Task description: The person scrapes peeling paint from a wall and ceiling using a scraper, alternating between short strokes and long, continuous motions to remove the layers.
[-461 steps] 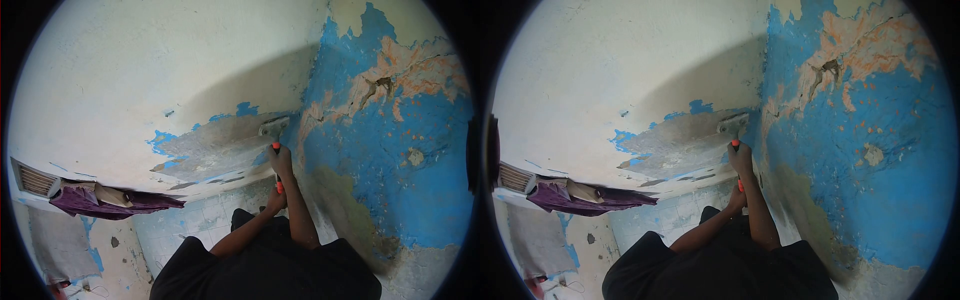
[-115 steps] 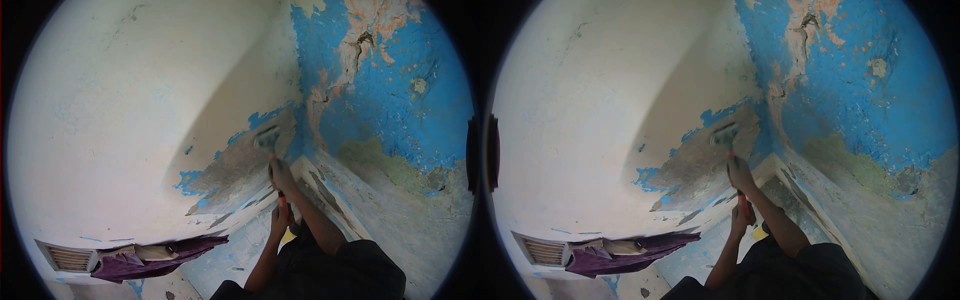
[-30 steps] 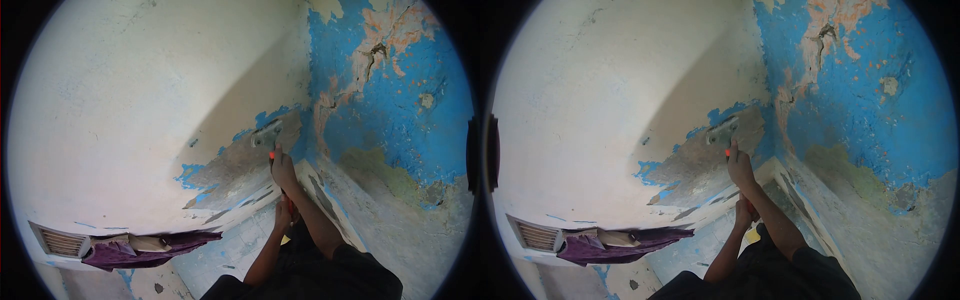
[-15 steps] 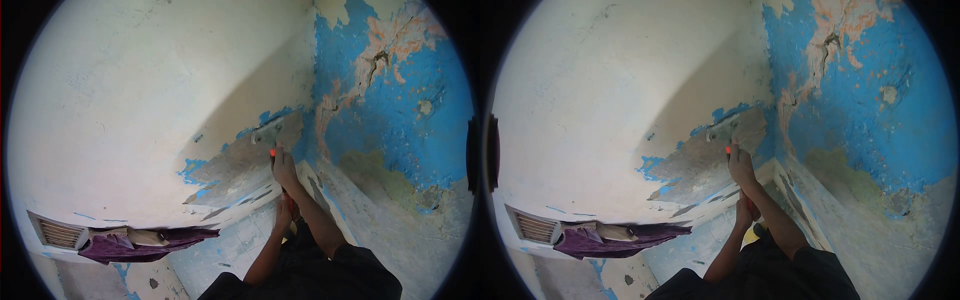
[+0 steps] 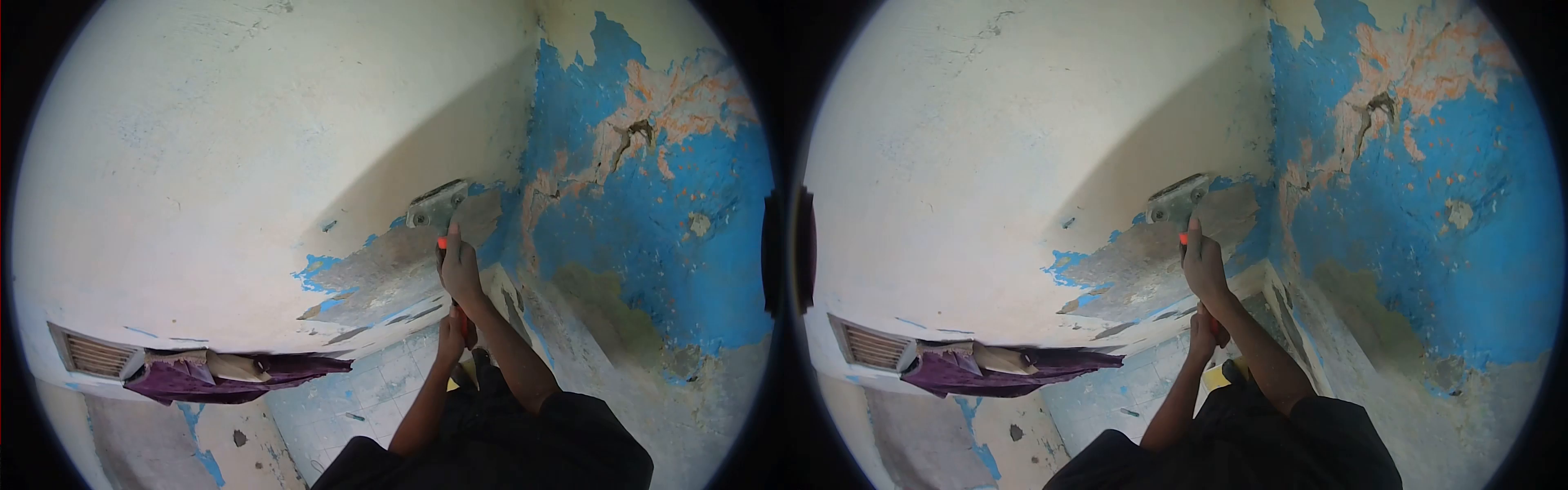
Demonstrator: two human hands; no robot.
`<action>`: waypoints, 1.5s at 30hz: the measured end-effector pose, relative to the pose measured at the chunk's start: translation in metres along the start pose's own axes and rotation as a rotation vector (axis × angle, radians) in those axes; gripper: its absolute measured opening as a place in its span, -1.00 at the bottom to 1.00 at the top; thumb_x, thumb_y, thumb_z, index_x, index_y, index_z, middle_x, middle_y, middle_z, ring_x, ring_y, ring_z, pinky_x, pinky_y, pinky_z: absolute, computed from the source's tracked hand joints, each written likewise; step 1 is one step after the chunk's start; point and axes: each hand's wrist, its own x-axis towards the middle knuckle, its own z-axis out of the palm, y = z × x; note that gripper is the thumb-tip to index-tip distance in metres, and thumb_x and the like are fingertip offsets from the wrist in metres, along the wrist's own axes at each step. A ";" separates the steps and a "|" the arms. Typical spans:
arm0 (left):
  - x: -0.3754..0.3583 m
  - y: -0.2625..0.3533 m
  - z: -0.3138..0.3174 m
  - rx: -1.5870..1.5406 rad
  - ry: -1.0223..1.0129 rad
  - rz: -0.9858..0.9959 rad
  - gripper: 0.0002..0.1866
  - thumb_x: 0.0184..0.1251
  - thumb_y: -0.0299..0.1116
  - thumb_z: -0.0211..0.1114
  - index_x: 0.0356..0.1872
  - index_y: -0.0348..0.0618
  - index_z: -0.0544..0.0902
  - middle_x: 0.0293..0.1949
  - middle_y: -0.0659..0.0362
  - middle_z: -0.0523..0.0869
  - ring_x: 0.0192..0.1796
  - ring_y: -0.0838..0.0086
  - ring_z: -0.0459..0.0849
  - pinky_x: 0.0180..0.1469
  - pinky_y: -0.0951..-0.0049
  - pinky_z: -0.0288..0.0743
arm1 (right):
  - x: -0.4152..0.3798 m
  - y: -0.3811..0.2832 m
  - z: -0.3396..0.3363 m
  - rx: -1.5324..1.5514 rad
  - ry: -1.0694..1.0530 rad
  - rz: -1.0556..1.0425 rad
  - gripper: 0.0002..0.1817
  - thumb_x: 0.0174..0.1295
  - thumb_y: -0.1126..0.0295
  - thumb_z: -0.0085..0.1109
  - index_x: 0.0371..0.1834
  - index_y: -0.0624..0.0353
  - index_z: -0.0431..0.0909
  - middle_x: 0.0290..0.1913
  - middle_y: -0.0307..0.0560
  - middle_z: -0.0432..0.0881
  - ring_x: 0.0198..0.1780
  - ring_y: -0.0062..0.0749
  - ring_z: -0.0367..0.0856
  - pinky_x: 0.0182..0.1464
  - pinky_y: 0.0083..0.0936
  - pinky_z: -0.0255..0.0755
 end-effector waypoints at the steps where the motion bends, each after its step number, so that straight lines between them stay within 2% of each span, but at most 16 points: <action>1: 0.009 -0.005 -0.009 -0.070 -0.113 0.050 -0.35 0.45 0.20 -0.28 -0.50 -0.20 0.45 -0.74 0.22 0.42 -0.75 0.51 0.38 -0.68 0.50 0.22 | -0.001 0.003 0.001 -0.008 0.015 -0.002 -0.28 0.46 -0.06 -0.45 -0.69 0.31 0.32 -0.77 -0.05 0.29 -0.65 -0.25 0.33 -0.47 -0.29 0.22; 4: -0.002 -0.028 -0.010 0.029 -0.040 -0.017 -0.36 0.47 0.17 -0.29 -0.48 -0.21 0.46 -0.74 0.22 0.43 -0.75 0.51 0.39 -0.69 0.50 0.23 | -0.003 0.046 -0.002 -0.050 0.080 -0.014 -0.29 0.45 -0.08 -0.45 -0.71 0.26 0.31 -0.79 -0.14 0.27 -0.67 -0.35 0.30 -0.52 -0.36 0.18; 7: -0.011 -0.067 -0.007 -0.315 -0.011 -0.141 -0.35 0.46 0.19 -0.30 -0.49 -0.21 0.46 -0.75 0.22 0.42 -0.76 0.53 0.38 -0.69 0.50 0.22 | -0.003 0.085 -0.005 -0.124 0.097 -0.007 -0.28 0.43 -0.13 -0.44 -0.76 0.18 0.29 -0.82 -0.24 0.24 -0.73 -0.45 0.26 -0.59 -0.44 0.12; 9: -0.001 -0.081 -0.010 -0.118 0.063 -0.105 -0.33 0.45 0.21 -0.30 -0.53 -0.20 0.44 -0.76 0.23 0.40 -0.76 0.53 0.37 -0.70 0.50 0.21 | -0.003 0.103 -0.004 -0.148 0.064 -0.009 -0.28 0.43 -0.13 -0.45 -0.76 0.18 0.29 -0.82 -0.24 0.24 -0.73 -0.44 0.26 -0.60 -0.44 0.11; 12: 0.010 -0.064 -0.010 0.014 0.070 -0.039 -0.32 0.45 0.21 -0.31 -0.58 -0.19 0.42 -0.77 0.24 0.38 -0.77 0.53 0.36 -0.71 0.50 0.20 | 0.003 0.069 -0.011 -0.056 0.053 0.057 -0.27 0.43 -0.13 -0.45 -0.77 0.18 0.28 -0.82 -0.21 0.24 -0.71 -0.40 0.28 -0.56 -0.39 0.15; 15: 0.012 -0.059 -0.003 0.000 0.067 -0.041 -0.32 0.46 0.20 -0.33 -0.61 -0.17 0.43 -0.79 0.24 0.37 -0.78 0.53 0.34 -0.71 0.50 0.19 | 0.002 0.060 -0.015 -0.041 0.027 0.102 -0.28 0.46 -0.06 -0.45 -0.69 0.32 0.31 -0.76 -0.02 0.29 -0.64 -0.29 0.30 -0.47 -0.29 0.20; 20: 0.003 -0.088 0.004 -0.128 0.118 -0.118 -0.32 0.46 0.20 -0.31 -0.61 -0.18 0.43 -0.78 0.23 0.39 -0.78 0.54 0.35 -0.72 0.51 0.18 | 0.004 0.081 -0.017 -0.125 0.058 0.015 -0.28 0.43 -0.12 -0.45 -0.74 0.23 0.28 -0.79 -0.18 0.26 -0.70 -0.42 0.28 -0.54 -0.42 0.16; 23: 0.015 -0.028 0.013 0.104 0.118 -0.002 -0.32 0.46 0.20 -0.29 -0.59 -0.20 0.43 -0.78 0.23 0.38 -0.78 0.55 0.35 -0.72 0.52 0.18 | 0.016 0.035 -0.017 -0.010 0.094 -0.008 -0.26 0.42 -0.17 -0.45 -0.76 0.19 0.27 -0.80 -0.22 0.26 -0.72 -0.48 0.26 -0.57 -0.46 0.14; 27: 0.019 0.028 0.039 0.100 0.062 0.068 -0.34 0.46 0.18 -0.29 -0.58 -0.20 0.43 -0.77 0.23 0.39 -0.79 0.56 0.34 -0.73 0.53 0.16 | 0.021 -0.024 -0.033 0.140 0.017 0.038 -0.24 0.41 -0.18 -0.46 -0.77 0.20 0.26 -0.79 -0.19 0.27 -0.71 -0.49 0.26 -0.55 -0.45 0.15; 30: 0.018 -0.027 0.034 0.075 0.124 0.064 -0.34 0.46 0.20 -0.31 -0.54 -0.18 0.43 -0.76 0.25 0.40 -0.78 0.57 0.34 -0.72 0.53 0.16 | 0.013 0.022 -0.030 -0.045 0.038 -0.082 -0.24 0.41 -0.19 -0.47 -0.78 0.20 0.26 -0.80 -0.19 0.27 -0.72 -0.48 0.27 -0.56 -0.45 0.15; 32: 0.008 -0.079 0.023 -0.087 0.149 -0.033 -0.34 0.45 0.22 -0.32 -0.53 -0.17 0.44 -0.76 0.25 0.40 -0.78 0.56 0.34 -0.72 0.52 0.17 | 0.005 0.079 -0.026 -0.148 -0.003 -0.007 -0.28 0.44 -0.09 -0.43 -0.71 0.27 0.30 -0.77 -0.10 0.29 -0.66 -0.38 0.32 -0.51 -0.38 0.18; 35: 0.010 -0.098 0.018 -0.061 0.243 -0.048 -0.33 0.44 0.23 -0.30 -0.52 -0.19 0.46 -0.76 0.24 0.41 -0.76 0.55 0.36 -0.71 0.50 0.17 | 0.007 0.078 -0.024 -0.146 0.035 -0.033 -0.30 0.45 -0.05 -0.41 -0.66 0.34 0.33 -0.74 -0.01 0.32 -0.62 -0.29 0.33 -0.47 -0.33 0.21; 38: 0.016 -0.013 0.024 0.124 0.111 0.004 -0.33 0.47 0.18 -0.31 -0.56 -0.21 0.45 -0.77 0.22 0.41 -0.78 0.55 0.36 -0.72 0.50 0.18 | 0.015 0.008 -0.024 -0.013 0.051 -0.073 -0.26 0.43 -0.12 -0.44 -0.74 0.25 0.31 -0.81 -0.13 0.27 -0.69 -0.40 0.31 -0.54 -0.40 0.18; 41: 0.018 0.035 0.048 0.023 0.031 0.047 -0.35 0.48 0.16 -0.29 -0.56 -0.19 0.45 -0.76 0.25 0.39 -0.76 0.57 0.34 -0.71 0.54 0.16 | 0.024 -0.026 -0.036 0.045 0.019 -0.046 -0.25 0.43 -0.15 -0.44 -0.79 0.21 0.29 -0.84 -0.21 0.24 -0.74 -0.46 0.27 -0.60 -0.45 0.14; 44: 0.017 -0.032 0.033 -0.069 0.058 -0.008 -0.42 0.48 0.13 -0.28 -0.44 -0.16 0.46 -0.72 0.28 0.40 -0.73 0.60 0.34 -0.69 0.57 0.15 | 0.016 0.006 -0.031 -0.019 0.036 -0.076 -0.25 0.43 -0.13 -0.42 -0.78 0.24 0.30 -0.83 -0.18 0.26 -0.73 -0.41 0.26 -0.58 -0.43 0.15; 45: 0.009 -0.051 0.037 -0.189 0.165 -0.037 -0.49 0.48 0.11 -0.27 -0.32 -0.12 0.43 -0.67 0.30 0.41 -0.70 0.62 0.34 -0.68 0.59 0.15 | 0.010 0.027 -0.029 -0.064 0.055 -0.101 -0.25 0.43 -0.12 -0.41 -0.78 0.25 0.30 -0.82 -0.16 0.26 -0.73 -0.39 0.26 -0.57 -0.42 0.16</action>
